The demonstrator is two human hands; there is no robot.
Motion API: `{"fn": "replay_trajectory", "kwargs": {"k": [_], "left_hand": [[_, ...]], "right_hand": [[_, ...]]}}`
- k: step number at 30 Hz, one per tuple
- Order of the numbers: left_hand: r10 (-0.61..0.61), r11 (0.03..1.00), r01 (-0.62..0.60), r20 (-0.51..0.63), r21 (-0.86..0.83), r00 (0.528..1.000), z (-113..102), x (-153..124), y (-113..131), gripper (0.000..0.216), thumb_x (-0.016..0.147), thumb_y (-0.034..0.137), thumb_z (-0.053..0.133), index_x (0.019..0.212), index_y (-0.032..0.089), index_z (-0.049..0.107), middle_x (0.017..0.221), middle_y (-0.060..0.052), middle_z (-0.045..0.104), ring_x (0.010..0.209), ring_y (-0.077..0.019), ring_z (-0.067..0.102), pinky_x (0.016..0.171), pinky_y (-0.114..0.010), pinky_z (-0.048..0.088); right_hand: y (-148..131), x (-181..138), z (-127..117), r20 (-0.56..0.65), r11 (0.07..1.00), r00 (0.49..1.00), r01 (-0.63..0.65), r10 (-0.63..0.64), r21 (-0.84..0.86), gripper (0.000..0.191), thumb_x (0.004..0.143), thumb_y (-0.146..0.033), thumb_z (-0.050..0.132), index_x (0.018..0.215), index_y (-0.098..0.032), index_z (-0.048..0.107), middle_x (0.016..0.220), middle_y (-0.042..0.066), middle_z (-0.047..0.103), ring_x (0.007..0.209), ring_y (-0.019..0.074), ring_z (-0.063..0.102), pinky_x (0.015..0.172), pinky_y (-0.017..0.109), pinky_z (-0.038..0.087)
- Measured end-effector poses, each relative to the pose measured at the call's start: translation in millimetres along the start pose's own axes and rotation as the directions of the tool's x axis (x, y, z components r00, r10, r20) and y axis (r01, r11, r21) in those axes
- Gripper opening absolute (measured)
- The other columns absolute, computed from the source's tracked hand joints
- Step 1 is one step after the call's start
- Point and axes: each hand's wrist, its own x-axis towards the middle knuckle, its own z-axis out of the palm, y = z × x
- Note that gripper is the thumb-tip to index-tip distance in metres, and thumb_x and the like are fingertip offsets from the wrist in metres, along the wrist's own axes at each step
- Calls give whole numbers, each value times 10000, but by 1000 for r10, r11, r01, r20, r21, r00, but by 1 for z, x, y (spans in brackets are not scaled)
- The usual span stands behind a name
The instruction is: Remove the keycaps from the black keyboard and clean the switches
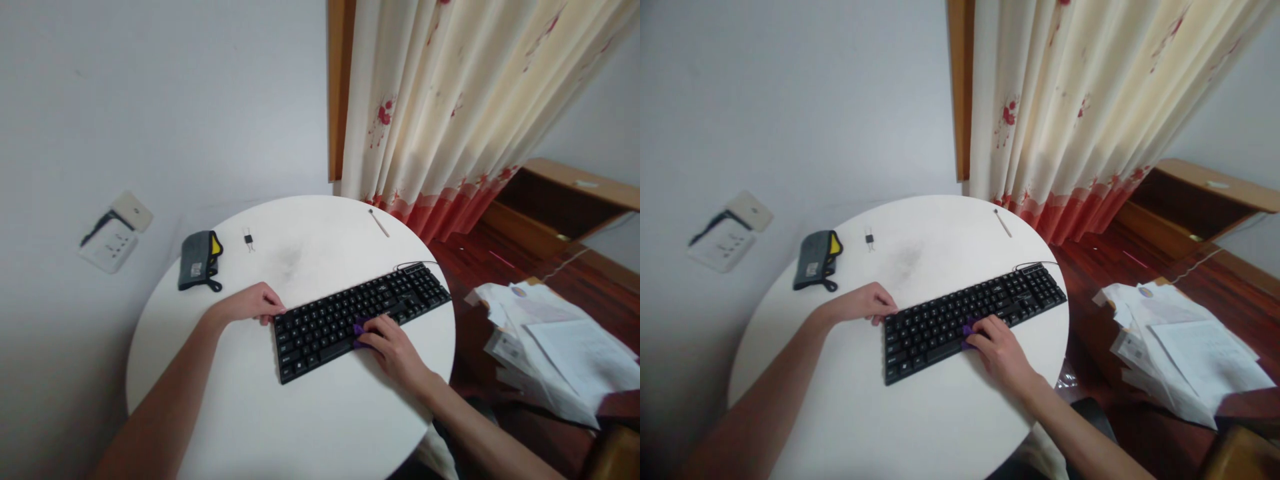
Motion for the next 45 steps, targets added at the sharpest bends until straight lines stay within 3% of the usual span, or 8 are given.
{"fn": "replay_trajectory", "kwargs": {"k": [5, 8, 19, 23, 30, 37, 41, 45], "left_hand": [[-23, 999, 23, -2, 33, 1000, -1, 1, 1, 430, 767, 562, 651, 729, 147, 757, 522, -43, 631, 485, -120, 539, 489, -209, 368], [-28, 998, 28, -4, 57, 1000, -2, 1, 3, 428, 776, 555, 644, 712, 146, 750, 517, -39, 626, 480, -114, 530, 484, -205, 362], [-14, 998, 13, 4, 57, 1000, -2, 3, -2, 421, 780, 552, 641, 701, 151, 744, 526, -41, 633, 495, -125, 553, 502, -208, 385], [-11, 999, 11, 8, 52, 1000, -2, 2, 0, 428, 777, 558, 638, 681, 153, 736, 521, -38, 627, 489, -122, 545, 506, -209, 385], [-24, 998, 24, -5, 53, 1000, -3, 2, 0, 430, 759, 572, 646, 670, 160, 735, 509, -35, 624, 471, -120, 531, 482, -207, 366], [-43, 997, 43, -9, 63, 999, -1, 1, 1, 432, 766, 568, 646, 694, 154, 746, 514, -42, 630, 478, -120, 532, 489, -207, 366], [-9, 998, 9, 0, 62, 1000, -2, 1, 0, 435, 778, 566, 633, 709, 155, 754, 524, -45, 637, 481, -121, 534, 491, -210, 368], [-1, 999, 1, 8, 51, 1000, -2, 1, 0, 448, 774, 578, 632, 732, 151, 762, 527, -44, 641, 481, -118, 538, 493, -208, 376]], "right_hand": [[-32, 23, 30, 88, 988, 984, 152, -153, 23, 168, 933, -133, 535, 990, -211, 672, 993, 62, 631, 902, 185, 538, 751, 309, 460], [-37, 29, 34, 143, 981, 971, 195, -192, -10, 140, 953, -188, 535, 986, -207, 670, 1011, 61, 633, 929, 188, 527, 766, 316, 438], [44, -22, -36, 6, 993, 1000, -28, 29, -116, 311, 860, -21, 510, 1022, -216, 690, 1025, 88, 638, 912, 220, 550, 757, 372, 477], [62, -30, -50, -33, 987, 996, -87, 83, -132, 355, 833, 2, 493, 1019, -224, 694, 1041, 84, 637, 928, 225, 566, 786, 398, 507], [51, -24, -38, -89, 999, 995, -51, 51, -5, 344, 882, -37, 472, 1055, -240, 690, 1027, 72, 627, 923, 211, 586, 764, 360, 533], [17, -7, -15, 53, 998, 997, 48, -50, 41, 355, 882, -15, 471, 1090, -221, 671, 1055, 86, 638, 947, 210, 571, 783, 357, 523], [22, -8, -20, 80, 1000, 996, 25, -25, 2, 383, 865, -2, 475, 1116, -220, 665, 1069, 91, 646, 952, 221, 570, 790, 378, 532], [40, -14, -38, 22, 997, 997, -68, 69, -19, 331, 889, -33, 477, 1066, -220, 685, 1031, 91, 648, 930, 224, 574, 776, 392, 540]]}}
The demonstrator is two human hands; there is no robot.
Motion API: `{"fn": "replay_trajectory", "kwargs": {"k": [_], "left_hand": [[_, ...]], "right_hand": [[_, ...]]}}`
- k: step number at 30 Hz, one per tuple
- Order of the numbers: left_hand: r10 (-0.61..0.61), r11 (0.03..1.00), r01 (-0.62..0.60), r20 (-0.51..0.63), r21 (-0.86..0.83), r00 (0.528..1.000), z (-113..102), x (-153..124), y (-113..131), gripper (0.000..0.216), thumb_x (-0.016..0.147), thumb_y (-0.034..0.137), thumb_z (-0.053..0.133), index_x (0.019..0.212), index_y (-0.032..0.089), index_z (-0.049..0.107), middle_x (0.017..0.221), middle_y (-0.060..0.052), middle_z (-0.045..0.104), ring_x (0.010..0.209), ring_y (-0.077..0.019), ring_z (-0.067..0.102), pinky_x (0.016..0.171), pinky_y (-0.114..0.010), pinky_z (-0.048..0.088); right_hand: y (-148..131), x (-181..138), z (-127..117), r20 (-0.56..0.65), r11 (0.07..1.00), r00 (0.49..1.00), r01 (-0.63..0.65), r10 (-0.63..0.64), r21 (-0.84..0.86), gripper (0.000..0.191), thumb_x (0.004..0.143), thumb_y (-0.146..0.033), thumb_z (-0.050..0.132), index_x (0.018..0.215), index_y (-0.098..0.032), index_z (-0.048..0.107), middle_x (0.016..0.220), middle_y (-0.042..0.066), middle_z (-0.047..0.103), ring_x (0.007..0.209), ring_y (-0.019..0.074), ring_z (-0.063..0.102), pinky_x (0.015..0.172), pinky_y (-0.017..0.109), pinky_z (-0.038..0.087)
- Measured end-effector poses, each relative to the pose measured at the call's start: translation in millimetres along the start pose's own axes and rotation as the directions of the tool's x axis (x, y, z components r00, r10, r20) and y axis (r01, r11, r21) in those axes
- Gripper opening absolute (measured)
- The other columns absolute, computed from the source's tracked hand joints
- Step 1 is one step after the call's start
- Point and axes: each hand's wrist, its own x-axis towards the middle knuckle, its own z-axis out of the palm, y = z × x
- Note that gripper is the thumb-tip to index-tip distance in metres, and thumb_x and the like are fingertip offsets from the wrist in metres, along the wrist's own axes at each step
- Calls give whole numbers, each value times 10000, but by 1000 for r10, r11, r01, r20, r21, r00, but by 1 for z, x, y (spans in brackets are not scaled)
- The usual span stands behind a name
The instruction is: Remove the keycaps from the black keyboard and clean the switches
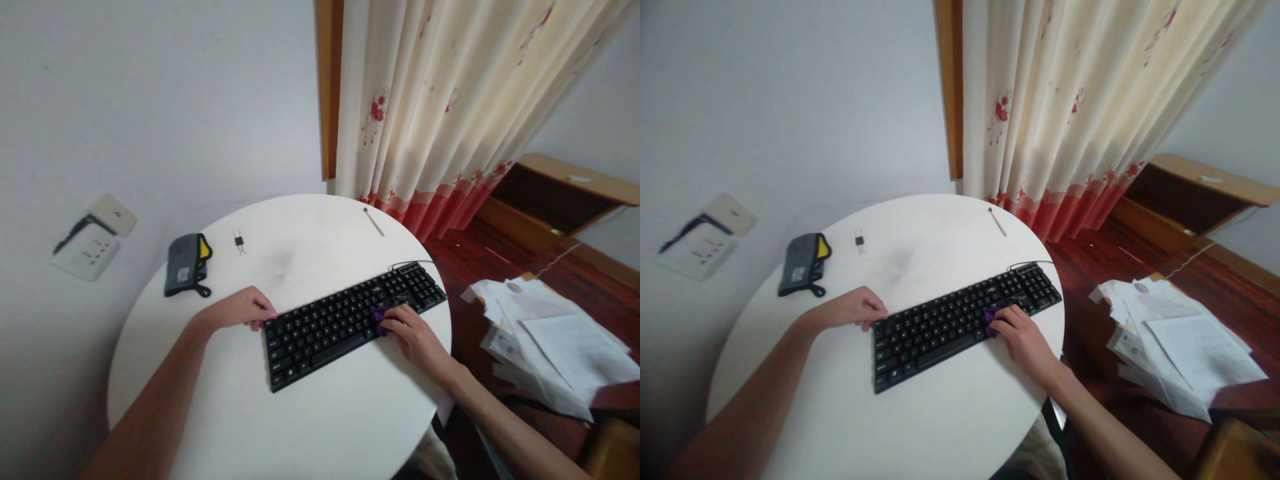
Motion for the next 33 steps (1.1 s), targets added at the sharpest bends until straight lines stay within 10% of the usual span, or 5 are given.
{"fn": "replay_trajectory", "kwargs": {"k": [7, 13, 26, 33], "left_hand": [[-16, 1000, 15, -12, -24, 1000, 1, -1, 0, 413, 777, 550, 650, 722, 157, 761, 526, -43, 644, 485, -119, 542, 501, -209, 384], [-14, 999, 13, -15, -51, 1000, 2, -1, -2, 405, 778, 540, 656, 750, 152, 765, 535, -50, 651, 488, -120, 552, 511, -210, 385], [-12, 998, 11, -14, -66, 1000, 2, 1, -8, 385, 773, 513, 669, 762, 141, 769, 553, -58, 664, 505, -133, 576, 516, -213, 401], [-15, 998, 14, -21, -53, 1000, 3, 1, -9, 386, 777, 509, 665, 780, 140, 776, 556, -58, 667, 504, -128, 573, 509, -207, 394]], "right_hand": [[19, 57, -8, -137, 994, 985, -102, 104, 24, 180, 919, -156, 561, 990, -221, 713, 988, 71, 659, 948, 224, 576, 868, 416, 504], [12, 112, 17, 109, 1000, 994, 0, -3, 22, 209, 919, -108, 536, 975, -193, 719, 964, 69, 671, 954, 202, 581, 880, 362, 489], [55, 105, -9, 178, 982, 971, -135, 157, -133, 224, 930, -126, 507, 965, -168, 723, 953, 86, 692, 940, 215, 590, 889, 330, 445], [29, 111, 10, 175, 996, 980, -90, 92, -17, 217, 929, -107, 504, 974, -179, 704, 972, 77, 682, 961, 203, 579, 895, 319, 445]]}}
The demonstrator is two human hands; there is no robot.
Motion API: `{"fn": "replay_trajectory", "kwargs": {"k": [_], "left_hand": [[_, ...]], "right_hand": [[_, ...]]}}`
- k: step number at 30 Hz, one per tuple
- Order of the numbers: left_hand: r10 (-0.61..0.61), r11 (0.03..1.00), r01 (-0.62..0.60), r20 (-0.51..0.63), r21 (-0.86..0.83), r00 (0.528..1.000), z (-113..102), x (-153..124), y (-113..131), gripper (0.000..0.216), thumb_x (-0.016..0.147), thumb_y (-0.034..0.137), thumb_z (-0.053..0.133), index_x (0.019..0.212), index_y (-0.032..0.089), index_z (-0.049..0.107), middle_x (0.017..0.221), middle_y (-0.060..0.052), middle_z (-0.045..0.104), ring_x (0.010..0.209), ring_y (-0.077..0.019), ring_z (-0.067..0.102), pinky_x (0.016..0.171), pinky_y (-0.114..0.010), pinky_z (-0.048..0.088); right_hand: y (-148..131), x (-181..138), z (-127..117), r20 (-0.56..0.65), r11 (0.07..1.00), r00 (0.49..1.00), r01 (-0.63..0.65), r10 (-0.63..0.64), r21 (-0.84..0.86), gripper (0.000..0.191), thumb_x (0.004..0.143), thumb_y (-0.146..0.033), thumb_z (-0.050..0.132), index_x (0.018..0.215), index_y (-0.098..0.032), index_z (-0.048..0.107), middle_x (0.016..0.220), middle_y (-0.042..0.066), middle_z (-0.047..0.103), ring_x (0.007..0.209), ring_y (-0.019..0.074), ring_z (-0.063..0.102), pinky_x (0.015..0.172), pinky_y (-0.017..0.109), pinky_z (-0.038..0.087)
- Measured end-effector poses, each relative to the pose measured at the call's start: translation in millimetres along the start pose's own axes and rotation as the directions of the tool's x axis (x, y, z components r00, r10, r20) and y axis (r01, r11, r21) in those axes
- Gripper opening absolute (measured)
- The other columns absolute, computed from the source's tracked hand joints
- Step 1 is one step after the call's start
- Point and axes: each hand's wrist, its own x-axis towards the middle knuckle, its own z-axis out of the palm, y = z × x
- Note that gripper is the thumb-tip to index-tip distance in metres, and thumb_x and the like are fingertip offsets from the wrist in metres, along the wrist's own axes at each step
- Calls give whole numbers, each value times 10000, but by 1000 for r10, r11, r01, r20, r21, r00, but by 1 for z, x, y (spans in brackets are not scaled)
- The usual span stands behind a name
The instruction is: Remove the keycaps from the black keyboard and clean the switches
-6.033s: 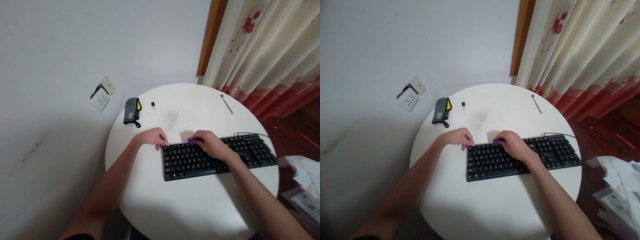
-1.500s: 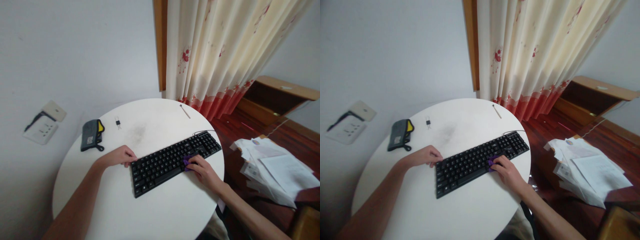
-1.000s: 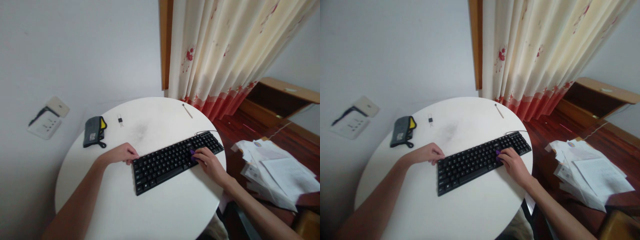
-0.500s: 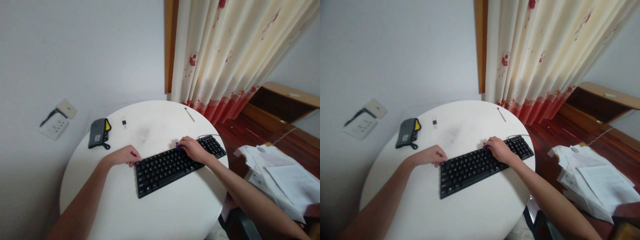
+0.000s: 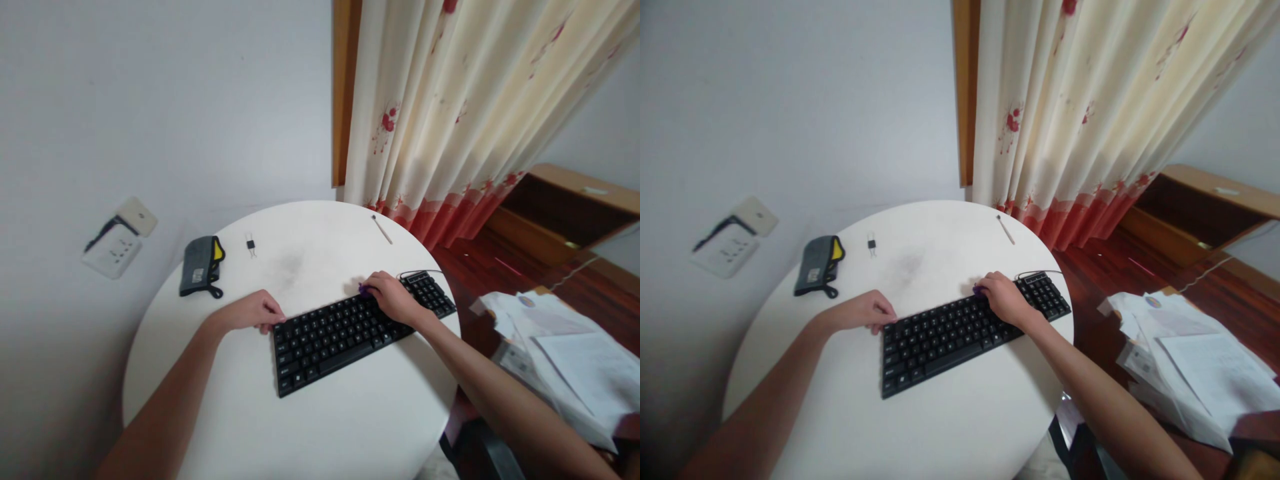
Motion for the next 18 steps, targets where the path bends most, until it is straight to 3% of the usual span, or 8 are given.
{"fn": "replay_trajectory", "kwargs": {"k": [5, 13, 18], "left_hand": [[0, 1000, 0, 0, 0, 1000, 0, 0, 1, 395, 779, 518, 667, 770, 138, 773, 555, -60, 667, 502, -127, 574, 510, -208, 398], [5, 1000, -5, 5, -8, 1000, 0, 0, 0, 385, 772, 513, 673, 755, 139, 765, 568, -61, 671, 517, -132, 585, 516, -209, 416], [8, 1000, -7, 8, -17, 1000, 1, 0, 1, 393, 765, 519, 674, 763, 136, 766, 567, -61, 668, 513, -133, 580, 517, -215, 423]], "right_hand": [[-13, 1, 6, 37, 992, 991, 129, -129, 7, 223, 948, -121, 484, 996, -180, 694, 992, 74, 677, 977, 198, 565, 913, 324, 442], [31, -7, -18, 29, 986, 997, -68, 73, -155, 244, 938, -136, 488, 986, -182, 722, 958, 88, 698, 959, 219, 591, 898, 322, 436], [32, -6, -21, 36, 985, 992, -112, 118, -134, 229, 933, -150, 498, 970, -181, 722, 962, 81, 702, 960, 220, 593, 888, 310, 432]]}}
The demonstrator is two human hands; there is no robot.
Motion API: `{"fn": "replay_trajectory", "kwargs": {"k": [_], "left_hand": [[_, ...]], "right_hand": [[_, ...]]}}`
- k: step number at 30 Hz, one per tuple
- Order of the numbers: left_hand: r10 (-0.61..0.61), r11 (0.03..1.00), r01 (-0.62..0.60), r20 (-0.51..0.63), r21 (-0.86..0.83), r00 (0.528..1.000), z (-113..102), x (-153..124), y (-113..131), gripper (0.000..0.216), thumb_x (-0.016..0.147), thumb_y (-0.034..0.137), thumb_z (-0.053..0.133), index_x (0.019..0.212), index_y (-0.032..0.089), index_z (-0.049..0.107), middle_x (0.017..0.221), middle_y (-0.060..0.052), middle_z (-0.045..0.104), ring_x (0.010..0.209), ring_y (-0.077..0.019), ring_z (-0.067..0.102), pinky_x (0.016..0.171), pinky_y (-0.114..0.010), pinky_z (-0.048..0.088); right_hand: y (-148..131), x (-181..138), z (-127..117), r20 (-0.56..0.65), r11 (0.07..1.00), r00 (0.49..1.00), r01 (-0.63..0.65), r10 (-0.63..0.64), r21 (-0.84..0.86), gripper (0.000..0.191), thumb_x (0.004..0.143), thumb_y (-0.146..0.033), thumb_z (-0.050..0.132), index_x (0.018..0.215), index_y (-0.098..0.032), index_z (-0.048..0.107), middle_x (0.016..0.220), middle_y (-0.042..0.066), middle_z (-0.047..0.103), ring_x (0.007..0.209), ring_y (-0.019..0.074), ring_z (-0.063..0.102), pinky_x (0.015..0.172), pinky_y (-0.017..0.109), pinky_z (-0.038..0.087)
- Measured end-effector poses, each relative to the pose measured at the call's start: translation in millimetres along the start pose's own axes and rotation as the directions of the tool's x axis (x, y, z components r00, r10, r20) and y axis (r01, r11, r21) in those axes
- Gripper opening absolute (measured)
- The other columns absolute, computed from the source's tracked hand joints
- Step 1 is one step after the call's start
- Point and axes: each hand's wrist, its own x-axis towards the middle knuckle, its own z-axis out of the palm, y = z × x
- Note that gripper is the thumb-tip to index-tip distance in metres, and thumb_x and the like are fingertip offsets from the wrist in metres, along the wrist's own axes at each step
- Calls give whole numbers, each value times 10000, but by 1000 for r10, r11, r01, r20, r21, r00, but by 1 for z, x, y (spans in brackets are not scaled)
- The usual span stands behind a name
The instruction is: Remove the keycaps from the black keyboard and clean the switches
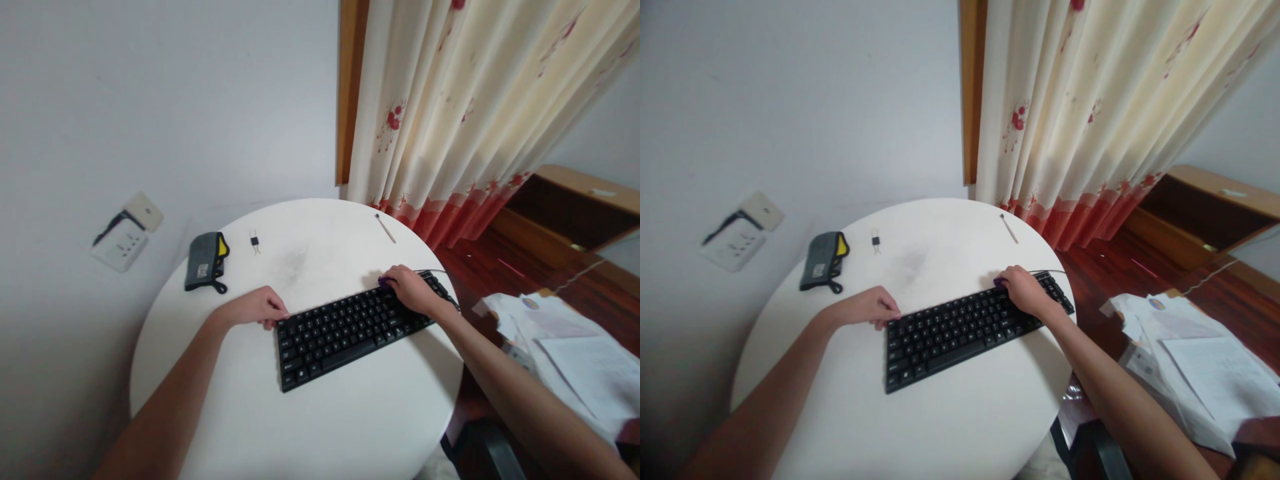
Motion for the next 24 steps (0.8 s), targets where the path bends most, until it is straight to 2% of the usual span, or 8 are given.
{"fn": "replay_trajectory", "kwargs": {"k": [4, 9, 14, 18, 24], "left_hand": [[-2, 1000, 2, 1, -10, 1000, 0, 0, 1, 395, 764, 520, 675, 759, 135, 764, 559, -59, 663, 510, -133, 576, 518, -217, 417], [-2, 1000, 2, -1, -2, 1000, 0, 1, -1, 396, 772, 523, 667, 764, 140, 765, 544, -53, 653, 492, -124, 558, 506, -211, 390], [10, 1000, -10, 0, 19, 1000, -1, 0, -1, 416, 773, 543, 662, 760, 140, 766, 556, -59, 661, 501, -125, 565, 499, -205, 382], [13, 1000, -13, 5, 3, 1000, 0, 0, 1, 415, 771, 541, 661, 767, 140, 768, 557, -58, 665, 501, -125, 569, 506, -206, 395], [4, 1000, -4, -1, -27, 1000, 0, -2, 4, 384, 760, 514, 678, 763, 140, 766, 543, -50, 659, 492, -125, 567, 509, -212, 410]], "right_hand": [[-26, 8, 13, 13, 995, 998, 61, -62, 80, 230, 927, -126, 494, 976, -181, 712, 966, 71, 698, 962, 208, 592, 890, 299, 430], [-73, 22, 35, 42, 965, 981, 179, -190, 190, 208, 914, -103, 509, 957, -180, 697, 960, 57, 687, 946, 188, 593, 886, 286, 434], [-105, 30, 49, 50, 938, 948, 304, -315, 166, 211, 925, -103, 497, 977, -171, 690, 983, 74, 681, 983, 188, 581, 892, 283, 430], [-99, 28, 43, 63, 936, 937, 335, -343, 108, 228, 938, -105, 477, 1006, -164, 687, 997, 85, 677, 977, 187, 578, 897, 286, 429], [-48, 16, 19, 74, 976, 973, 216, -218, 34, 241, 949, -135, 480, 1028, -175, 704, 989, 81, 685, 992, 195, 595, 918, 299, 432]]}}
